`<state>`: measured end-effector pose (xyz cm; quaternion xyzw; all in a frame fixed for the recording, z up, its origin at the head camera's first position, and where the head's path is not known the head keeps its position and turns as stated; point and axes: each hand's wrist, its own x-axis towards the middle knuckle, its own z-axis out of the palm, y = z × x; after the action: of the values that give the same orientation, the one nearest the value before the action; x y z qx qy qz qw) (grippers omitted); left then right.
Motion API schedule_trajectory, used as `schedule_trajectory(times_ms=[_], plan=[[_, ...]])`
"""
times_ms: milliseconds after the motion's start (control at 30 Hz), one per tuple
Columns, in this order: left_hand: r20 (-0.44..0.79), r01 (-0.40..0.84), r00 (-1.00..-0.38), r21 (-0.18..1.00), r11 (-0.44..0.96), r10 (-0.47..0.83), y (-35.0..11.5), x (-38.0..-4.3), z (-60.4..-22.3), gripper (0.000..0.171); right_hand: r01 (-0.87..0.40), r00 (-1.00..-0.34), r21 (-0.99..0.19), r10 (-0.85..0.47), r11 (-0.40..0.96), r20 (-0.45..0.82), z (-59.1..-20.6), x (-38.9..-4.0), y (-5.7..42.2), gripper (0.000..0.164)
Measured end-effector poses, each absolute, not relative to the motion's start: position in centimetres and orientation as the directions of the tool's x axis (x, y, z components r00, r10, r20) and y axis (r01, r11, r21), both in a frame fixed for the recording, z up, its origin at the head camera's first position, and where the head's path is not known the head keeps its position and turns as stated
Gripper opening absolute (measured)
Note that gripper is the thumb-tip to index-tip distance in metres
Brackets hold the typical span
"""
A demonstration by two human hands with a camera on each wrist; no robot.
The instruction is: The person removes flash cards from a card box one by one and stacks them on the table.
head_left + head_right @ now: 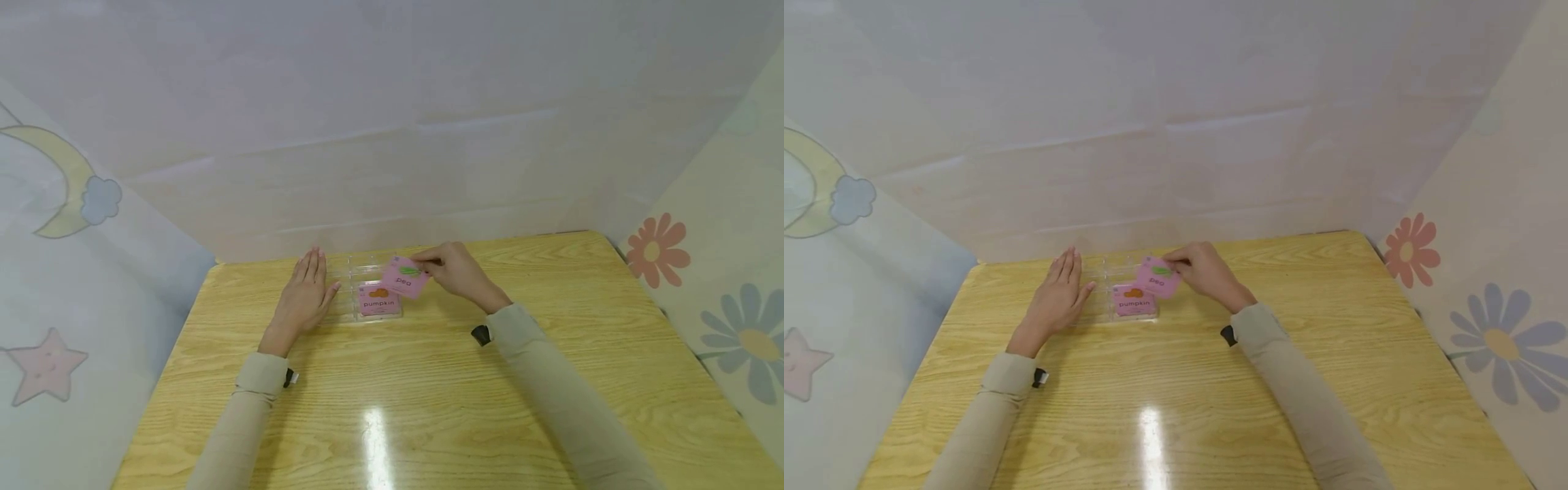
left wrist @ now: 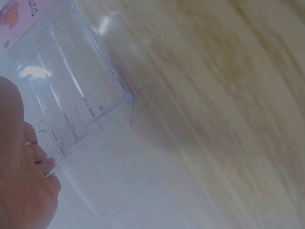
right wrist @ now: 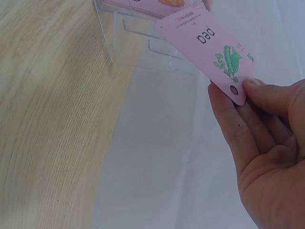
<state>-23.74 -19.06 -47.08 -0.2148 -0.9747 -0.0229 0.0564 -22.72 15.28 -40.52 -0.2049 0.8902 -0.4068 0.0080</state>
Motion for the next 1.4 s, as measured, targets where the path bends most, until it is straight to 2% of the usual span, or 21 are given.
schedule_trajectory(times_ms=[700, 1167, 1400], plan=[[0.13, 0.423, -0.899, 0.019, 0.906, 0.418, -19.1, -23.9, -47.2, 0.078, -0.193, -0.958, -0.746, -0.286, 0.637, 0.004, -42.8, -22.7, 21.3, 0.025], [0.13, 0.424, -0.899, 0.029, 0.905, 0.417, -19.3, -23.8, -47.3, 0.079, -0.177, -0.952, -0.721, -0.302, 0.669, -0.046, -44.6, -22.8, 23.4, 0.025], [0.137, 0.427, -0.897, 0.02, 0.904, 0.421, -19.2, -23.8, -47.2, 0.079, -0.16, -0.946, -0.751, -0.317, 0.641, -0.07, -45.6, -23.0, 24.1, 0.024]])
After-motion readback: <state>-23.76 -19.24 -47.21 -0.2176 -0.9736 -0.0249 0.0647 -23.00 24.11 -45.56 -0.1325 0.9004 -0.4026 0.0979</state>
